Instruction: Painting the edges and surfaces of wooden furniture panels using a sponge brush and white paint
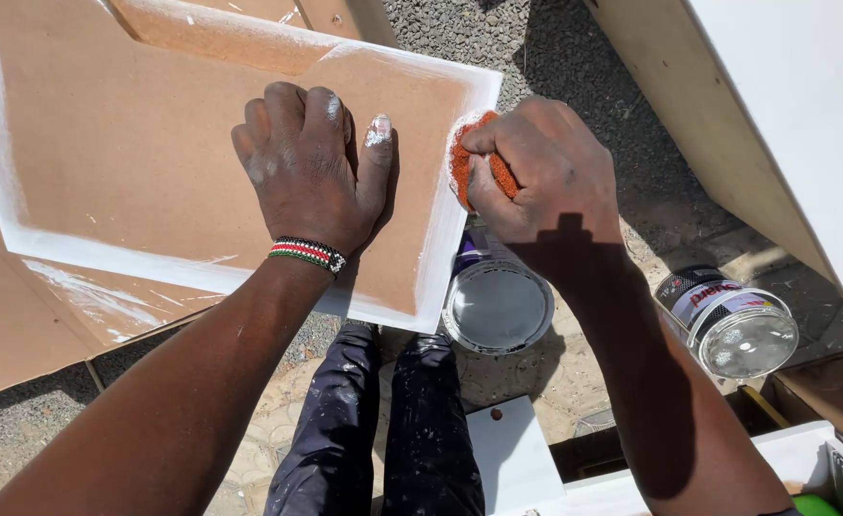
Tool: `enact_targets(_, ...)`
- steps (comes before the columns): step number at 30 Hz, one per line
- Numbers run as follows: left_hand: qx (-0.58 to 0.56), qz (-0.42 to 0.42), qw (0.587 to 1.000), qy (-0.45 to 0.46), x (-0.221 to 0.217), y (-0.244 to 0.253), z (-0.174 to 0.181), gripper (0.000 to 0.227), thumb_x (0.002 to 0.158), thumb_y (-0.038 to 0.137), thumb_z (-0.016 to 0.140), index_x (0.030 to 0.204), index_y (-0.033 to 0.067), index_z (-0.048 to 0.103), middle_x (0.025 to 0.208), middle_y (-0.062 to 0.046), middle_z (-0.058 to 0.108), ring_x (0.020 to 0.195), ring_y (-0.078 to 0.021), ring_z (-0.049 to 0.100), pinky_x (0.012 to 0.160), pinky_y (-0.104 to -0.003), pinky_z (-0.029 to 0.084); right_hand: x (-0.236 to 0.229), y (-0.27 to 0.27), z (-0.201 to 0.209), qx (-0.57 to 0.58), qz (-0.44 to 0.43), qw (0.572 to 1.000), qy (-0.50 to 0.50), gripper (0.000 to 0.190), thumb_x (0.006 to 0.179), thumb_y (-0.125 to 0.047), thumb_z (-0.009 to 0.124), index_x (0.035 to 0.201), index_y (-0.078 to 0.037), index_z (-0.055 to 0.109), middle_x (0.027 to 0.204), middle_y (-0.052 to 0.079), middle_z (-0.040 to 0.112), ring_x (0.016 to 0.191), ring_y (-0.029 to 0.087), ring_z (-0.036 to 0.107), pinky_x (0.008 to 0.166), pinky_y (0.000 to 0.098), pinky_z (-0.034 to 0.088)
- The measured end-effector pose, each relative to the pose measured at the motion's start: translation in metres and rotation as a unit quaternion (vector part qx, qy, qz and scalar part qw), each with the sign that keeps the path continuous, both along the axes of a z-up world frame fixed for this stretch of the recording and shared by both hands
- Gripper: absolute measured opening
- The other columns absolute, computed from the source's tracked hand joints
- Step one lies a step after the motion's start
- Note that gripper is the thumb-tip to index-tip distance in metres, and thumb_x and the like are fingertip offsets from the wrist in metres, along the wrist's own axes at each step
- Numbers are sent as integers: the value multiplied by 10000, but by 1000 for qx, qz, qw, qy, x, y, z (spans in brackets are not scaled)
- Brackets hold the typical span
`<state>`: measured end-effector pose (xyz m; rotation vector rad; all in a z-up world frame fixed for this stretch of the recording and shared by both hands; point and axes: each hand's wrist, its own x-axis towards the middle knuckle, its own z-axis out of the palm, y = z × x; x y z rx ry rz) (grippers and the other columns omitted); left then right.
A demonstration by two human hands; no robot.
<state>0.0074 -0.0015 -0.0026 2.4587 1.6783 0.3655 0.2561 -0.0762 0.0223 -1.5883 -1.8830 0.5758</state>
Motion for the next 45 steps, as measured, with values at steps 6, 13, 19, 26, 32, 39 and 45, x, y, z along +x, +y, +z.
enact_targets(6,5,-2,999,-32,-1,0,-2,452,1136,495,688,1003,78,575,1113,-162,535,989,-442,517,814,-600,378,-91,-169,6,-60,102,991,68,105,1024,9,769,1036,-32,672,938,131,588,806,362,590,713,488,499)
enact_targets(13,37,12,999,-32,0,-3,-6,420,1121,486,686,984,102,587,1058,-149,540,951,-414,513,793,-566,363,-82,-224,19,-312,-9,935,169,228,1065,-297,734,1239,-215,857,1258,11,910,1142,249,844,958,412,640)
enact_targets(19,15,29,999,-28,1,-3,-10,417,1112,533,673,1099,116,669,1121,-135,613,981,-391,542,802,-562,402,-54,-149,4,-267,-374,767,447,182,1226,-226,602,1329,-77,614,658,58,450,592,170,438,633,400,546)
enact_targets(26,-207,-9,978,18,-3,9,7,542,1195,640,396,1219,182,686,1187,-57,545,1140,-309,630,907,-503,460,-68,-27,14,-173,-343,769,511,611,877,37,751,1440,-109,564,1198,151,727,1075,233,713,900,379,590)
enact_targets(32,-177,1,982,-73,-7,4,-7,456,1220,474,352,1107,179,681,1113,-40,545,1155,-313,637,955,-507,470,-70,87,29,-200,-263,934,138,250,1040,-245,765,1264,-176,676,1044,137,667,987,293,632,883,587,516)
enact_targets(39,-104,-1,967,-232,-18,-5,-15,305,1129,331,529,937,147,679,998,-52,559,1062,-351,692,929,-536,518,-131,163,72,-417,-100,903,2,577,1032,-237,707,1565,-15,698,1381,397,770,1378,652,699,1147,764,508)
enact_targets(45,-89,36,957,-276,-28,-43,-13,259,1110,300,580,926,146,677,991,-68,563,1056,-350,692,965,-535,540,-98,151,34,-395,-98,913,14,468,1015,-239,704,1459,-106,636,1156,268,741,1207,516,740,1027,686,520)
